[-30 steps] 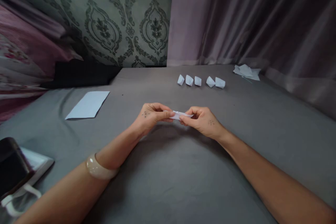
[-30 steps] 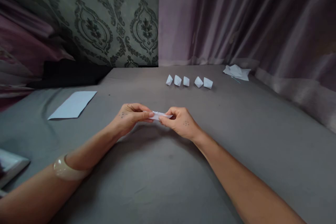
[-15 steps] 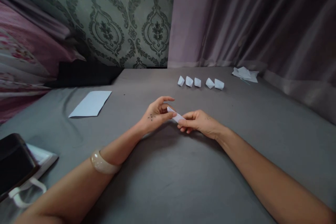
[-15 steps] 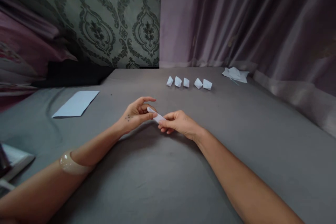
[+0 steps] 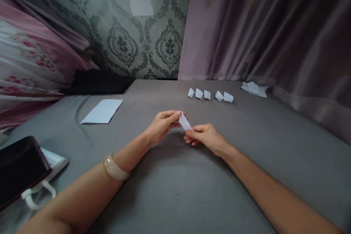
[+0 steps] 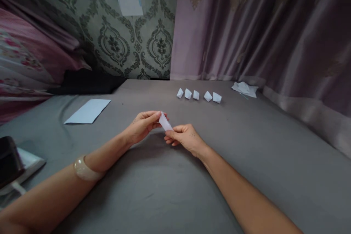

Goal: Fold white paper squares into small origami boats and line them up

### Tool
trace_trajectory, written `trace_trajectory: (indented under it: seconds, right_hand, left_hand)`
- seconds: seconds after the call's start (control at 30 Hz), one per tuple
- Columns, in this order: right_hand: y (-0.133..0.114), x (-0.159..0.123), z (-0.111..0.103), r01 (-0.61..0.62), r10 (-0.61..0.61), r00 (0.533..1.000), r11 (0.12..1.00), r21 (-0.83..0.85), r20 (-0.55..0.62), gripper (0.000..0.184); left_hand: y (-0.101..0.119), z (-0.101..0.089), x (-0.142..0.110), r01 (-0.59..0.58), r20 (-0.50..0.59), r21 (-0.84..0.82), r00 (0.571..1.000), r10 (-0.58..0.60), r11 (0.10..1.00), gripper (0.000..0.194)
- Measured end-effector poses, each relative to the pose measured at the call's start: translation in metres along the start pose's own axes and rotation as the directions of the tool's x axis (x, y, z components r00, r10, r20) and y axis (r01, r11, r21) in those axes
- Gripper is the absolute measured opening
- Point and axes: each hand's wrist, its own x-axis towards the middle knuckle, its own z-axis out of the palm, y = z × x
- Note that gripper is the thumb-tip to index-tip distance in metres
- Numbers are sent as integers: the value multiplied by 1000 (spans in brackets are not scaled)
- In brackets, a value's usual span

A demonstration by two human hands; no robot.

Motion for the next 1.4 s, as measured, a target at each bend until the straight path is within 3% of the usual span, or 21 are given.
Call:
trace_trajectory:
  seconds: [0.1, 0.23, 0.37, 0.47, 0.57, 0.63, 0.67, 0.73, 0.8, 0.87, 0.93, 1.13, 1.4]
  right_hand:
    - [0, -2, 2, 8, -8, 1000, 1000, -17, -20, 32]
    - [-1, -4, 9, -30, 30, 999, 999, 12, -44, 30]
    - [-3, -5, 21, -87, 90, 995, 994, 69, -45, 23]
    - [-5, -6, 28, -121, 123, 992, 989, 89, -18, 21]
    - [-6, -6, 29, -143, 141, 990, 985, 100, 26, 23]
    - [-5, -7, 27, -143, 137, 989, 983, 114, 57, 24]
    - [-4, -7, 26, -141, 134, 989, 982, 126, 66, 24]
    - [-3, -7, 25, -145, 136, 988, 977, 158, 70, 24]
    - [-2, -7, 25, -157, 148, 987, 968, 193, 59, 23]
    - [0, -7, 25, -157, 152, 988, 960, 231, 37, 22]
    - [1, -7, 25, -137, 140, 990, 952, 274, 7, 22]
    - [4, -6, 23, -81, 100, 994, 933, 350, -35, 23]
    - [4, -5, 31, -57, 84, 993, 958, 282, -84, 27]
  left_hand:
    - [-1, 0, 1, -29, -47, 75, 998, 32, 997, 28]
    - [-7, 2, 2, -134, -160, 259, 971, 179, 957, 26]
    - [-13, 5, -1, -174, -222, 565, 910, 351, 807, 23]
    - [-12, 5, -5, -183, -163, 745, 883, 441, 641, 17]
    - [-10, 5, -6, -254, -68, 787, 870, 488, 562, 14]
    - [-10, 6, -5, -262, -80, 758, 871, 484, 597, 13]
    - [-10, 7, -4, -234, -124, 717, 884, 451, 657, 14]
    - [-12, 8, -1, -124, -234, 547, 927, 294, 828, 18]
    - [-13, 9, 2, -3, -252, 299, 964, 82, 954, 25]
    - [-11, 9, 2, 73, -197, 99, 979, -52, 992, 32]
    - [-8, 9, 1, 108, -171, 2, 980, -106, 994, 39]
    - [-7, 15, -6, 124, -160, 53, 980, -115, 991, 36]
    - [-13, 21, -8, 28, -291, 65, 957, -8, 998, 27]
